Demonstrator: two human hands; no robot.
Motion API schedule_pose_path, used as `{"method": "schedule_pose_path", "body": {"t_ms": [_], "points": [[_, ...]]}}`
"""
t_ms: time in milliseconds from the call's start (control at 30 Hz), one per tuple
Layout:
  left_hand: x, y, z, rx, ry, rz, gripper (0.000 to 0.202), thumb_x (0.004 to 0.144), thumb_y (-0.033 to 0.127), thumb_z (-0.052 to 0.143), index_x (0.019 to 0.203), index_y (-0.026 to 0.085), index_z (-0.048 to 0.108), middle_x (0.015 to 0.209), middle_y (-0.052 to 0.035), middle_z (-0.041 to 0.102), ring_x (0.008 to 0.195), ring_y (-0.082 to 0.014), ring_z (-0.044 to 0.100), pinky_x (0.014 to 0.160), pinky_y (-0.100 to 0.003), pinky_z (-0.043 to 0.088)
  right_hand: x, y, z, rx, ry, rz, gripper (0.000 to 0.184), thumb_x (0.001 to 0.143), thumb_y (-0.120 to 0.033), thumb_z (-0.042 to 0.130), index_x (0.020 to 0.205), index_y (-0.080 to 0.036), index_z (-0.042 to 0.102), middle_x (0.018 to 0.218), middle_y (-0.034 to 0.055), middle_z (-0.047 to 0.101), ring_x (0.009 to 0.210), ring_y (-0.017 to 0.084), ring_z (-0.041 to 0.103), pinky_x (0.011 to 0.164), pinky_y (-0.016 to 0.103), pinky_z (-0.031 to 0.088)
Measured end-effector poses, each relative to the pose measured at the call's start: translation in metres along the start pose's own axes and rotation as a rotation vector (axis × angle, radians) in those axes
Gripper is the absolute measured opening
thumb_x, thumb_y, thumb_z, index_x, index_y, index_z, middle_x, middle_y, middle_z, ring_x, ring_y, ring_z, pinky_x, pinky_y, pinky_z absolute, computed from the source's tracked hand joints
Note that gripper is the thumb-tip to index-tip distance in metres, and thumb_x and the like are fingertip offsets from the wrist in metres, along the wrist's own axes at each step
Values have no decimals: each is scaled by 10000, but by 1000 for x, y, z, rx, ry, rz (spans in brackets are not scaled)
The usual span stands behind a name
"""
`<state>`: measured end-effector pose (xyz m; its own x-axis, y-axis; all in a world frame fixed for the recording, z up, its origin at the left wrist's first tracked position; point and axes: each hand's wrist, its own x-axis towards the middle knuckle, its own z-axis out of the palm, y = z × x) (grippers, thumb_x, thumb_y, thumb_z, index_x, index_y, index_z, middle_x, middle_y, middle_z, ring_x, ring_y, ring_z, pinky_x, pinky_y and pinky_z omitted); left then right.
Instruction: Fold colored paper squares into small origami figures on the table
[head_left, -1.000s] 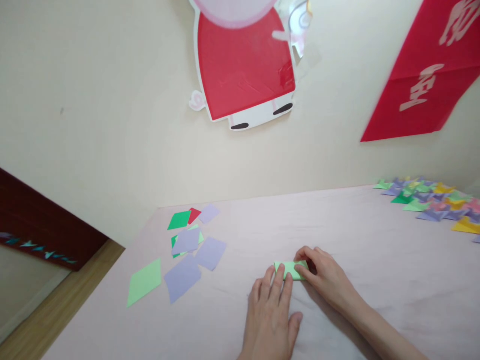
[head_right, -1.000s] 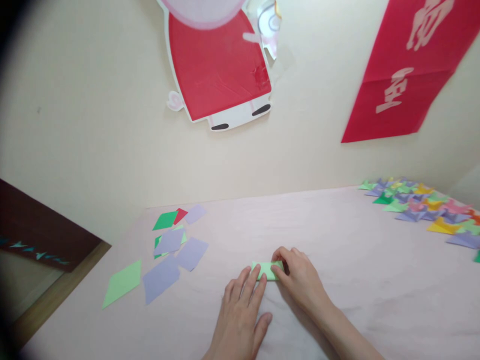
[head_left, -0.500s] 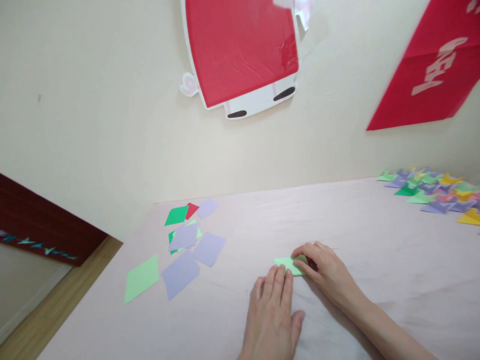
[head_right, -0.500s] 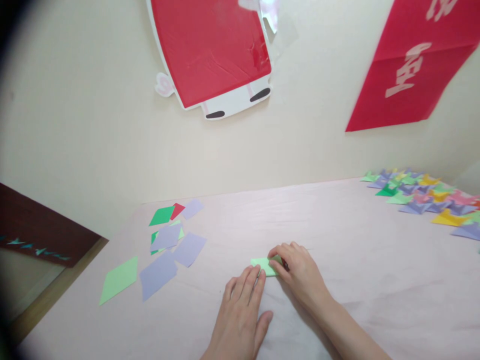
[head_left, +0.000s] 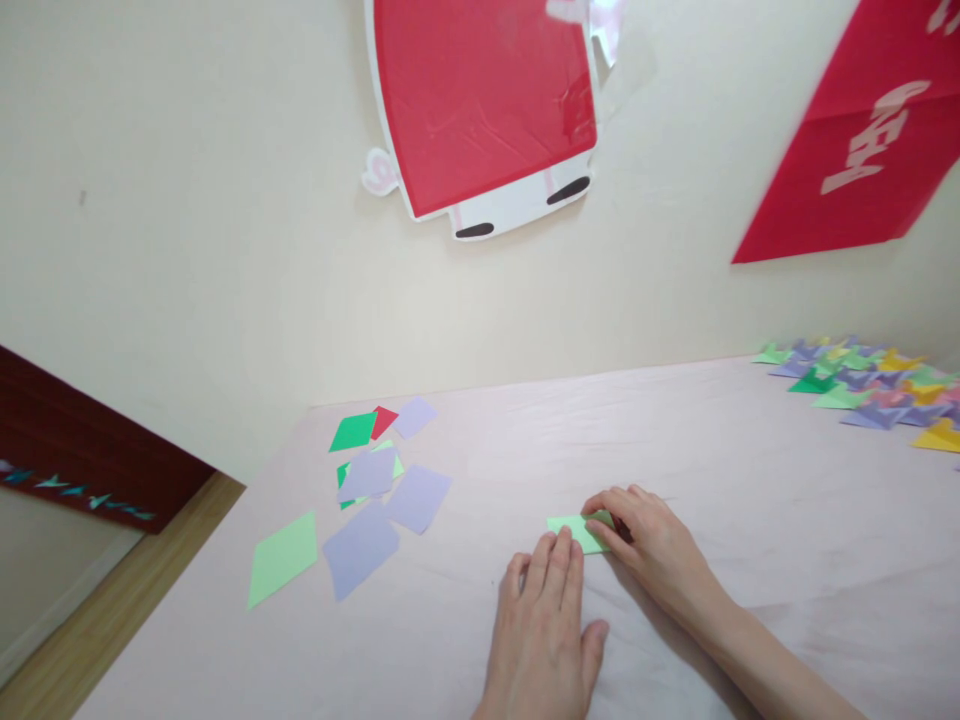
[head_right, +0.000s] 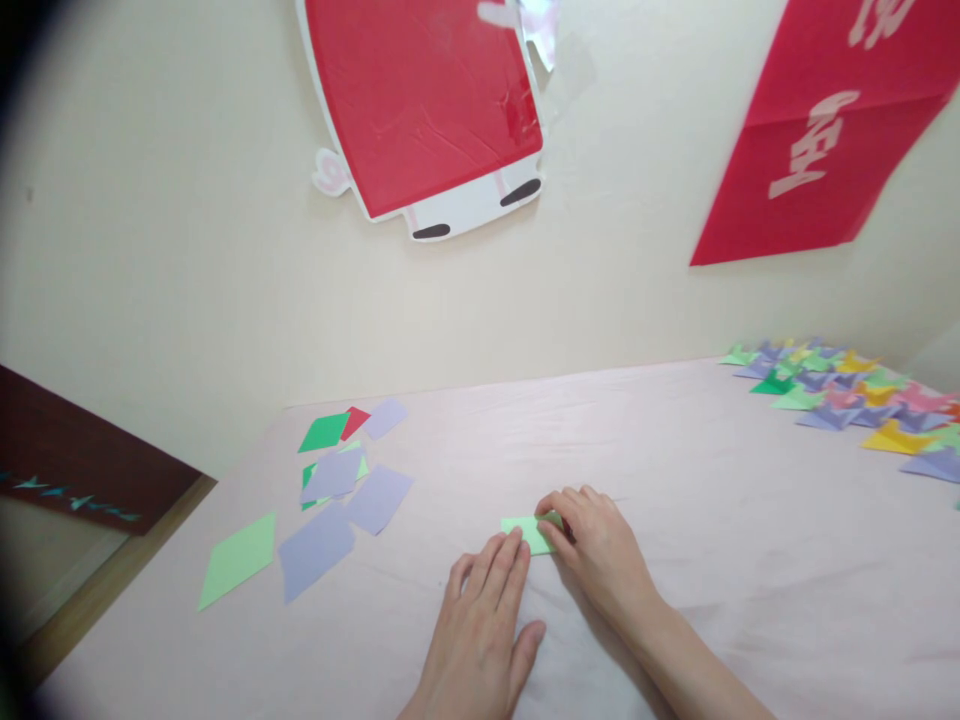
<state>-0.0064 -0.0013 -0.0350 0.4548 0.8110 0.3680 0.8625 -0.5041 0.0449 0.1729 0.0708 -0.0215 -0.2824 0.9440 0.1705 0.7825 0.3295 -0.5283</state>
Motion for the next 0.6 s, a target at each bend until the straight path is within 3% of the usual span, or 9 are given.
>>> {"method": "schedule_pose_path", "body": {"t_ms": [167,600], "points": [[1,1,-1,-2,-45,-6,541,985,501,410,1372,139,519,1499,-52,437,1274,-263,503,966,-433,419,0,0,1,-23,17,-12,62,893,-209,587,878,-213,647,797,24,649,789,226,546,743,361,385],[13,2,-16,-84,-141,-51,412,930,458,565,1247,196,591,1446,-57,518,1246,-274,520,993,-471,437,-3,-3,3,-29,55,-29,78,892,-211,554,843,-223,614,799,23,648,800,232,539,731,353,380]]}}
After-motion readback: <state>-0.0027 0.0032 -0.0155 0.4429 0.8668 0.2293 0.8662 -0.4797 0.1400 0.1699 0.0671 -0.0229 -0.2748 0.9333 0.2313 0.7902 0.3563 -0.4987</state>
